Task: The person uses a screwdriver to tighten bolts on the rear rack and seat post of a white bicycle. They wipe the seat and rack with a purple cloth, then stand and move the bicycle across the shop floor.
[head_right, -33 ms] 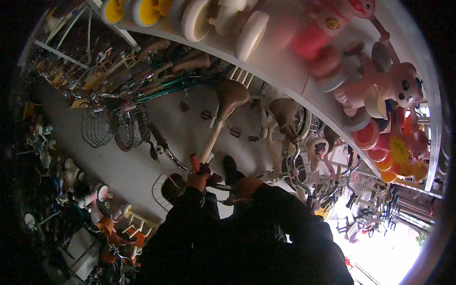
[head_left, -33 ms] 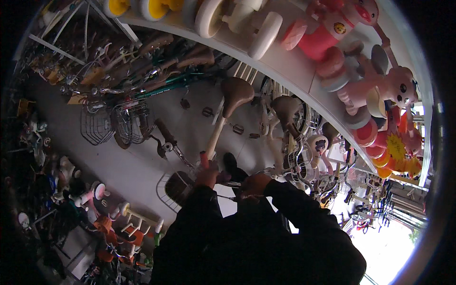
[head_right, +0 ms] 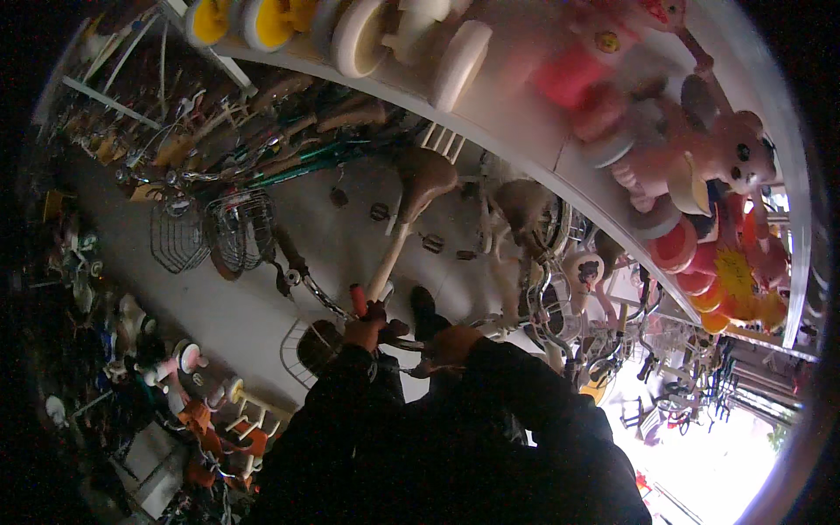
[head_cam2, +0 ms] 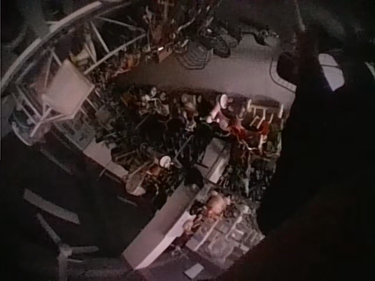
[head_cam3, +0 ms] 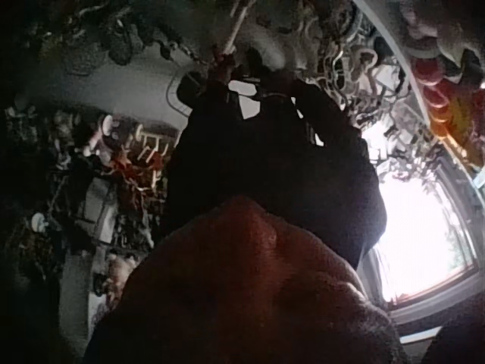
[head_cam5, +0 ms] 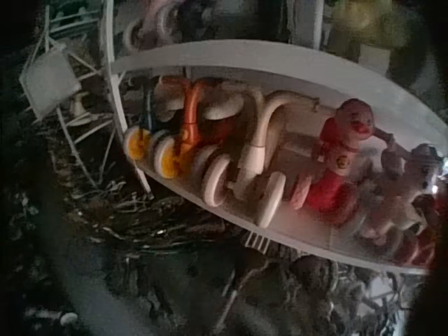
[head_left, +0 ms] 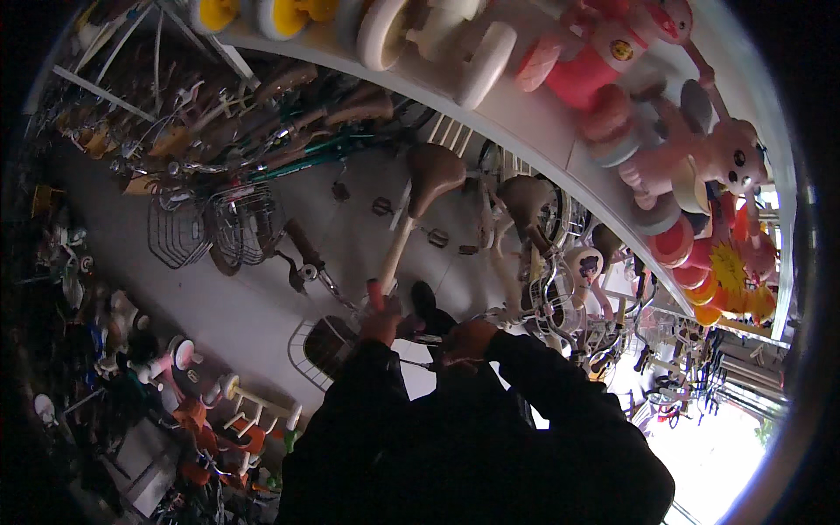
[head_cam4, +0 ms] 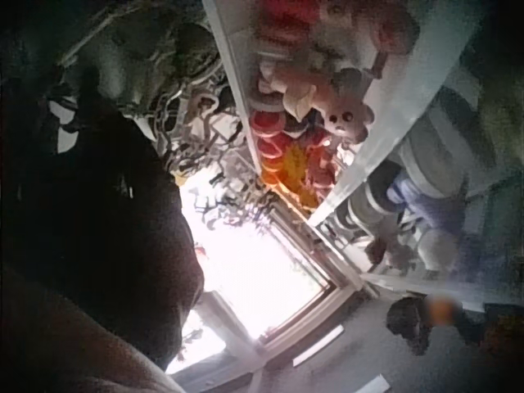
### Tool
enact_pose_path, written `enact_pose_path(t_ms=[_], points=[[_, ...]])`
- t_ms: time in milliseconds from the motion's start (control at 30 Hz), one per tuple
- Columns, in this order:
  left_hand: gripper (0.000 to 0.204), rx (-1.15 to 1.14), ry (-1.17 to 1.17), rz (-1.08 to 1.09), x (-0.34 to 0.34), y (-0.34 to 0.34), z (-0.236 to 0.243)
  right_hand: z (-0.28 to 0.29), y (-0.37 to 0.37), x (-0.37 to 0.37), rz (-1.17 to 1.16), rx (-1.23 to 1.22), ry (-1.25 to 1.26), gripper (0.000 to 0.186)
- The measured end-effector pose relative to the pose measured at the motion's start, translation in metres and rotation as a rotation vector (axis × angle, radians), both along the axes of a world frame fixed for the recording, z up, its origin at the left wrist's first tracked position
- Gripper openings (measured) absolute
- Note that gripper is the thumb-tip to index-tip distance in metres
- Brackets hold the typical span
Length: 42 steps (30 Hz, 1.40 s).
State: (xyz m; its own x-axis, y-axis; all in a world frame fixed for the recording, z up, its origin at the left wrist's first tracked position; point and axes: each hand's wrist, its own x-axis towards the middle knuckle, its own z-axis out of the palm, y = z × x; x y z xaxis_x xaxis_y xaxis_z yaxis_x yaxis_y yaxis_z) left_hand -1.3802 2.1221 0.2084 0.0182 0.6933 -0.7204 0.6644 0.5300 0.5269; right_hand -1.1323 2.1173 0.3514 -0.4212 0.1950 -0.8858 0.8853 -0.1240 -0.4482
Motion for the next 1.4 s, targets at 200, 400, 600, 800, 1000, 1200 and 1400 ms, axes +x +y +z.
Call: enact_pose_path(t_ms=[200, 400, 600, 800, 1000, 1200, 1400], points=[[0.062, -0.203, -0.294, 0.339, -0.016, 0.008, 0.009, -0.012, -0.076, 0.011, -0.434, 0.515, -0.1, 0.053], [0.053, -0.277, -0.254, 0.311, -0.022, 0.015, 0.02, 0.01, -0.223, 0.111, -0.929, 0.663, -1.058, 0.068], [0.049, -0.281, -0.338, 0.32, -0.024, 0.014, 0.036, 0.017, -0.332, 0.11, -1.495, 0.377, -0.925, 0.09], [0.034, -0.393, -0.416, 0.464, -0.029, 0.019, 0.035, 0.004, -0.316, 0.147, -1.094, 0.645, -1.245, 0.07], [0.031, -0.497, -0.423, 0.403, -0.035, 0.024, 0.011, -0.085, -0.322, 0.21, -1.711, 0.102, -0.526, 0.044], [0.025, -0.484, -0.405, 0.314, -0.036, 0.031, 0.001, -0.158, -0.335, 0.078, -1.966, 0.283, -0.226, 0.031], [0.023, -0.547, -0.27, 0.411, -0.019, 0.03, 0.001, -0.128, -0.246, 0.052, -1.84, 0.35, -0.198, 0.03]])
